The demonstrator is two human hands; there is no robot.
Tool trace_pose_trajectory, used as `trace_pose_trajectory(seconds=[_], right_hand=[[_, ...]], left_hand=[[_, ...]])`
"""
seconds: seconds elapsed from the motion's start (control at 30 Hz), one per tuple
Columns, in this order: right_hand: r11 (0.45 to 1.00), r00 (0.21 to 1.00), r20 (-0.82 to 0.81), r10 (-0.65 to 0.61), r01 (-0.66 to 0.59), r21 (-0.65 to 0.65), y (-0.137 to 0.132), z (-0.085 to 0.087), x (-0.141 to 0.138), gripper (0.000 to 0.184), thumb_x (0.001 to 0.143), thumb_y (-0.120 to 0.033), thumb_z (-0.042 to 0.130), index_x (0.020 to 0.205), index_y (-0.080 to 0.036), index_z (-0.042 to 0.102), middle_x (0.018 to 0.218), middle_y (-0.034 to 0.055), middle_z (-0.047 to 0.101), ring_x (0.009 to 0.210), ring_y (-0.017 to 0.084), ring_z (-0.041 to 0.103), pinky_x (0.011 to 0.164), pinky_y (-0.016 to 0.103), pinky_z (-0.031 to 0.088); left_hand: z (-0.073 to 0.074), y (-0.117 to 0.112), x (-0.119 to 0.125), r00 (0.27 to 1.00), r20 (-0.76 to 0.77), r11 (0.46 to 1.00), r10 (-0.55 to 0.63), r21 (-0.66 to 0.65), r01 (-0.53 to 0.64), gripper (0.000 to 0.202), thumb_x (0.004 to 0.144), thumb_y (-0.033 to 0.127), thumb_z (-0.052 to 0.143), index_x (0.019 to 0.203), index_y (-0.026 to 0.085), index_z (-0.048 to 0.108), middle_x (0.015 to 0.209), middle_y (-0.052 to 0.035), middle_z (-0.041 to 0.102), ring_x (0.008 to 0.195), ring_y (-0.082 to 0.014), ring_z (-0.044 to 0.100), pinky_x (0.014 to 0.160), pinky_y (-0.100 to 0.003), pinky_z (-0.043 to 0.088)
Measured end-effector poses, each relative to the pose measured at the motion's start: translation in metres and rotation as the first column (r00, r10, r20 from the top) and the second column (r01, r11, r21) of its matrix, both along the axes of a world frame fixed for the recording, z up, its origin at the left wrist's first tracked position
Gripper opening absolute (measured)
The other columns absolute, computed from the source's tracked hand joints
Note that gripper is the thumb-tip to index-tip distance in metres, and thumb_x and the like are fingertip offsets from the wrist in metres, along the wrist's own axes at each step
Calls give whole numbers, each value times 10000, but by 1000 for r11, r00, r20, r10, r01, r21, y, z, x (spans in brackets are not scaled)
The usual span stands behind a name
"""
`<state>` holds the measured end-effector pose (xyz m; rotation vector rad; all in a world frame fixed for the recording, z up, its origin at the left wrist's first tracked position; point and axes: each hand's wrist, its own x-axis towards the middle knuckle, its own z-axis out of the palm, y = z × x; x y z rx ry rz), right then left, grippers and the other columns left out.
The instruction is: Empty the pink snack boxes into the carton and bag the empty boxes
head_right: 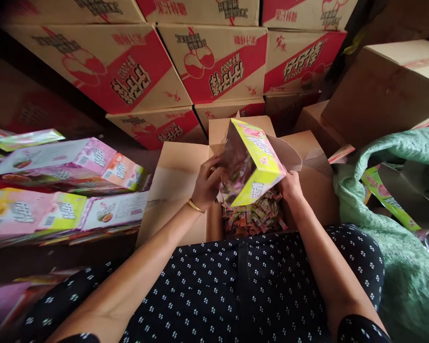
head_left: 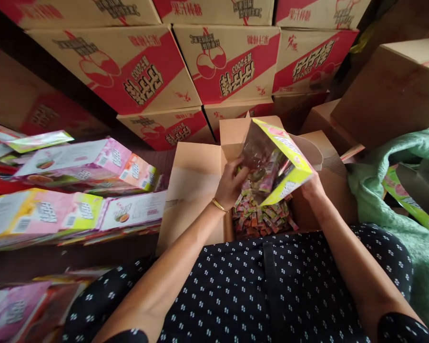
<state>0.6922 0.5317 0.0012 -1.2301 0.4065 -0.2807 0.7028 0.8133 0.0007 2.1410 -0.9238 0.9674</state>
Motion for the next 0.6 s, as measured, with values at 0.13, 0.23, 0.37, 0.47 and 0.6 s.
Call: trace_pose_trajectory(seconds=[0.13, 0.23, 0.37, 0.47, 0.6], right_hand=[[1000, 999, -52, -8, 7, -23, 1, 6, -4, 132, 752, -259, 730, 681, -183, 650, 664, 74, 688, 708, 246, 712, 718, 390, 647], [991, 998, -50, 30, -36, -126, 1, 6, -7, 160, 767, -279, 712, 657, -196, 631, 593, 57, 638, 666, 255, 686, 719, 414, 637], [947, 997, 0, 76, -72, -313, 1, 7, -9, 281, 760, -434, 747, 649, -195, 647, 604, 61, 634, 722, 256, 668, 782, 386, 605], [903, 999, 20, -36, 42, -427, -2, 8, -9, 414, 759, -567, 739, 627, -199, 604, 637, 50, 633, 764, 238, 640, 828, 369, 578], [834, 994, 64, -92, 112, -540, -2, 9, -11, 522, 797, -666, 681, 593, -213, 520, 631, 44, 611, 800, 227, 628, 842, 357, 562]], left_hand=[[3, -4, -7, 996, -88, 998, 21, -63, -27, 261, 1014, 305, 576, 1245, 215, 657, 1316, -127, 653, 1247, -266, 642, 1042, -433, 579], [4, -8, -10, 981, -187, 995, 56, -64, -70, 251, 979, 213, 549, 1202, 202, 665, 1192, -117, 686, 1099, -247, 679, 949, -386, 596], [14, -8, -4, 964, -221, 969, 146, -164, -184, 244, 958, 125, 500, 1127, 204, 657, 1022, -85, 702, 933, -209, 672, 825, -312, 583], [26, -3, 5, 958, -251, 938, 140, -275, -209, 139, 998, 209, 529, 1066, 204, 650, 964, -66, 715, 874, -190, 672, 795, -276, 568], [35, 4, 10, 948, -310, 915, 75, -355, -189, 224, 1037, 376, 548, 1030, 183, 661, 944, -70, 741, 909, -196, 705, 842, -285, 586]])
